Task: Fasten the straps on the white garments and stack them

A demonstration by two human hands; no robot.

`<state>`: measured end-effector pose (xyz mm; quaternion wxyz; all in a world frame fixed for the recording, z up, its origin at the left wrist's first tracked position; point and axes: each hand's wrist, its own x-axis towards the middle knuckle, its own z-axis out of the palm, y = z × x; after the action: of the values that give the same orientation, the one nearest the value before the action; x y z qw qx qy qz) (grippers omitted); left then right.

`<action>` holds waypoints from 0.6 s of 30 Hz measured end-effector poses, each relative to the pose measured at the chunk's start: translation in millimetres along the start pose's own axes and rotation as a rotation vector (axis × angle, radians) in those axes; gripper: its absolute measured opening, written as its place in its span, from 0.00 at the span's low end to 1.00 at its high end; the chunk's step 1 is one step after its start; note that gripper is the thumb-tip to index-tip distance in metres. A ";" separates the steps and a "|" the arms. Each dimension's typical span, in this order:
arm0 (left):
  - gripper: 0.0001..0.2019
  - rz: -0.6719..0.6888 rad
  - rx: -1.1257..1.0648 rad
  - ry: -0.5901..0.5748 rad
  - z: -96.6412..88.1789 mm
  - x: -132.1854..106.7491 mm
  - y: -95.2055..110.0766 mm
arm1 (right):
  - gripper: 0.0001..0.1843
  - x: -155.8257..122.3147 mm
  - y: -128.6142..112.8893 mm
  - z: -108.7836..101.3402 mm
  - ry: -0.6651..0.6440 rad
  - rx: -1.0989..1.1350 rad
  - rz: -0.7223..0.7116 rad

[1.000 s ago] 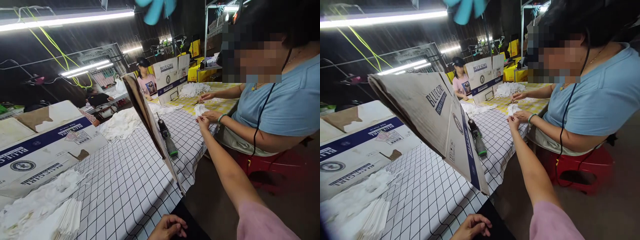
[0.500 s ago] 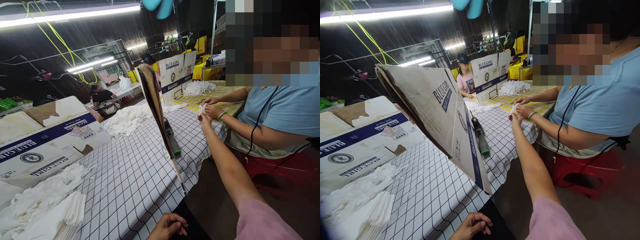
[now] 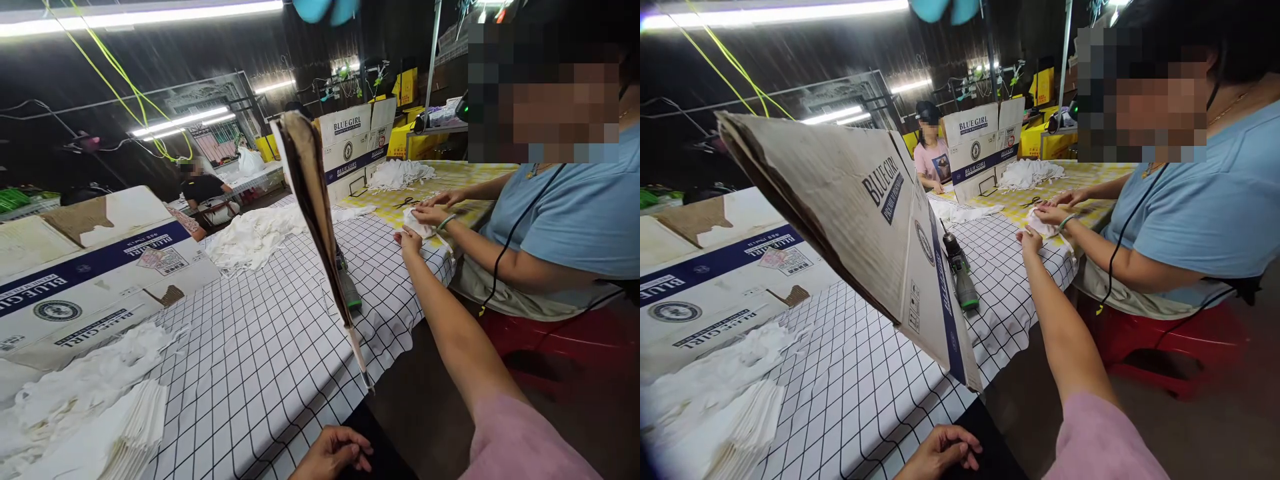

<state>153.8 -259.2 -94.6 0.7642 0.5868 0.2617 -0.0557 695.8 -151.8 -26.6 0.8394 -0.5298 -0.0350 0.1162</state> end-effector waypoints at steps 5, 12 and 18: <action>0.31 0.039 0.035 -0.002 -0.3 0.3 0.8 | 0.28 -0.9 -4.2 5.1 0.036 -0.060 0.003; 0.33 0.040 0.041 -0.012 1.5 -0.8 0.3 | 0.39 19.5 -45.2 7.2 0.097 -0.137 0.049; 0.34 0.049 0.066 -0.002 -3.0 0.1 -11.0 | 0.21 36.6 -83.4 1.9 0.113 -0.113 0.078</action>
<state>148.5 -259.7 -104.7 0.7459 0.6177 0.2447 -0.0463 744.1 -175.9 46.8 0.8037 -0.5829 0.0264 0.1166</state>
